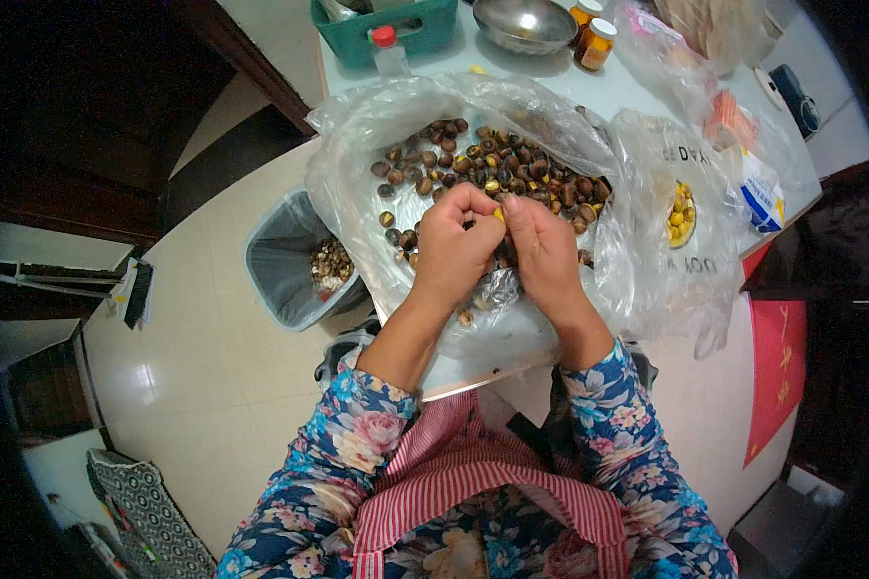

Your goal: The person sits at a table and peels chestnuts by hand. They remove the outer shell and inner skin from each chestnut, placing the peeled nuts into a plastic bag and discarding the shells into a nearby bin.

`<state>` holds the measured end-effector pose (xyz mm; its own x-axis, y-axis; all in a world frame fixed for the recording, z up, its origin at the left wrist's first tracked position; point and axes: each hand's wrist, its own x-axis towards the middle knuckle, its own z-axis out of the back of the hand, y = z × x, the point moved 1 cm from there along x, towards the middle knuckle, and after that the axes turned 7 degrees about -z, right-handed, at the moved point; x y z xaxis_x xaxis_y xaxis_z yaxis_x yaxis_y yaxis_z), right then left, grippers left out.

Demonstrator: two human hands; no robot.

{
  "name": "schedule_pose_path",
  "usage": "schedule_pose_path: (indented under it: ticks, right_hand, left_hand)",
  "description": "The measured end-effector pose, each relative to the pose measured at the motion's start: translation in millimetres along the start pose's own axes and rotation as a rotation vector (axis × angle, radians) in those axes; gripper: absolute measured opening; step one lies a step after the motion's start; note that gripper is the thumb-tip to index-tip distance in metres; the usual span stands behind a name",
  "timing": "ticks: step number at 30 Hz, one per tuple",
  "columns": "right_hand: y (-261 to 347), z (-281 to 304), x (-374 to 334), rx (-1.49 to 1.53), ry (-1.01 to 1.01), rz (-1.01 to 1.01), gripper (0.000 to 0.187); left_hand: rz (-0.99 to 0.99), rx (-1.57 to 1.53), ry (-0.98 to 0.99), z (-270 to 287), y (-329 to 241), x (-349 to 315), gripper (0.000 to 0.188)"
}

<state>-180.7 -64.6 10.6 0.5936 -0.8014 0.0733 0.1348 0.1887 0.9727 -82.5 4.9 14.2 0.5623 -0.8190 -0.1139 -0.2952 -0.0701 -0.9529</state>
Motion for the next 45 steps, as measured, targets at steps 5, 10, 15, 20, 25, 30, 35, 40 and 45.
schedule_pose_path:
  ticks: [5, 10, 15, 20, 25, 30, 35, 40, 45]
  right_hand:
    - [-3, -3, 2, 0.072, 0.059, -0.079, 0.036]
    - [1, -3, 6, 0.440, 0.108, -0.419, 0.042]
    - [6, 3, 7, 0.723, 0.246, -0.715, 0.046]
    - [1, 7, 14, 1.026, 0.431, -0.789, 0.048]
    - [0, 10, 16, 0.904, 0.359, -0.713, 0.049]
    - [1, 7, 13, 0.395, 0.087, -0.480, 0.046]
    - [-9, 5, 12, 0.089, 0.013, -0.193, 0.041]
    - [-9, 6, 13, -0.119, -0.141, 0.051, 0.043]
    - [0, 10, 14, 0.226, -0.147, -0.203, 0.041]
  left_hand:
    - [-0.019, -0.162, -0.004, -3, 1, 0, 0.004]
    - [0.014, -0.259, -0.045, -3, 3, -3, 0.002]
    - [0.114, -0.392, -0.024, 0, 2, 0, 0.006]
    - [0.200, -0.471, 0.111, 6, 4, 3, 0.010]
    - [0.151, -0.506, 0.130, 6, 4, 5, 0.017]
    - [0.167, -0.356, 0.110, 4, -1, 3, 0.024]
    - [0.112, -0.183, 0.094, 0, 2, 4, 0.017]
    - [0.098, -0.255, 0.091, 3, 5, 5, 0.013]
    - [0.176, -0.502, 0.069, 9, 10, 9, 0.012]
